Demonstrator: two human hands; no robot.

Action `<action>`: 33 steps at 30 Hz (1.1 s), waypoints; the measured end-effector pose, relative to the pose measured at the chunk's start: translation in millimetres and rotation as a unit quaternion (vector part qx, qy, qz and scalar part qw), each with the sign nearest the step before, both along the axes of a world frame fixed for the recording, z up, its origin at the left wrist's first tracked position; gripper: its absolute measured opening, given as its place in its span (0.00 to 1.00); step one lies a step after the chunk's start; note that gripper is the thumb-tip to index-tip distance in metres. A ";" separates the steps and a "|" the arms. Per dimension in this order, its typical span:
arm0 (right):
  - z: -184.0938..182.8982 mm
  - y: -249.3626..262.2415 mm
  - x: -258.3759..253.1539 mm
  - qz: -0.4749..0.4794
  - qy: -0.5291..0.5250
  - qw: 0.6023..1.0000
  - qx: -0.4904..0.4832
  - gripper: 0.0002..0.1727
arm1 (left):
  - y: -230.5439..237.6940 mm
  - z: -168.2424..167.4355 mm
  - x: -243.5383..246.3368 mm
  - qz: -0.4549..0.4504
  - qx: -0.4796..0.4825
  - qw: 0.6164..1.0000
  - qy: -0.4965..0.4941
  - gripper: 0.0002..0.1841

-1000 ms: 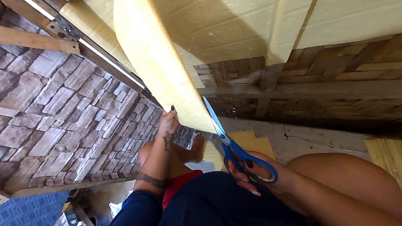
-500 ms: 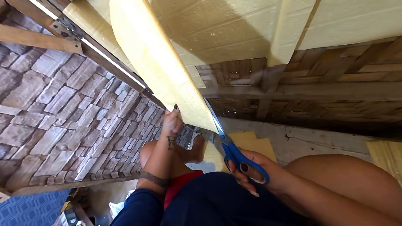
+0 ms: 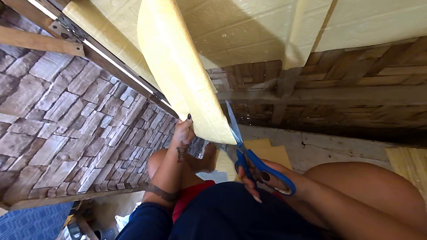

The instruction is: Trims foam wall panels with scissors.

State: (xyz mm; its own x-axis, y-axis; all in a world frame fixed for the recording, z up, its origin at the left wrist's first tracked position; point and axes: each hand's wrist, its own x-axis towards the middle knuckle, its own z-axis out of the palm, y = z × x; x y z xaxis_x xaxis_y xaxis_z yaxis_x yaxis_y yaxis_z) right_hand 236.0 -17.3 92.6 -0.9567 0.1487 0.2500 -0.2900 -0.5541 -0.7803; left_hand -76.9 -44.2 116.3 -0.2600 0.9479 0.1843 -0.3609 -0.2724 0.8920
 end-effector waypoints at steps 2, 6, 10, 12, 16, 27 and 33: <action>-1.8 0.8 -1.1 0.010 -0.001 1.000 0.001 0.31 | -0.5 0.0 -0.1 -0.007 -0.005 1.000 0.001 0.21; -0.7 2.7 0.2 0.026 -0.017 0.999 -0.016 0.34 | -0.9 0.3 -0.6 -0.003 -0.020 1.000 0.013 0.24; -2.8 1.2 1.5 0.025 0.012 0.998 -0.052 0.34 | -0.1 5.0 -9.4 0.011 -0.019 0.999 0.027 0.23; -3.0 -0.7 2.1 0.023 0.009 0.998 -0.057 0.34 | 0.4 6.4 -13.8 0.021 -0.022 0.999 0.035 0.25; -2.2 -3.2 1.1 0.014 0.003 0.998 -0.056 0.32 | 2.7 4.6 -19.1 0.007 0.001 1.000 0.030 0.24; 10.2 -7.7 3.8 -0.049 -0.052 0.995 -0.067 0.26 | 5.1 2.8 -13.6 -0.002 0.014 1.000 0.028 0.22; 13.5 -9.7 4.1 -0.064 -0.069 0.993 -0.069 0.26 | 6.4 -2.7 -7.4 0.023 0.008 0.999 0.025 0.22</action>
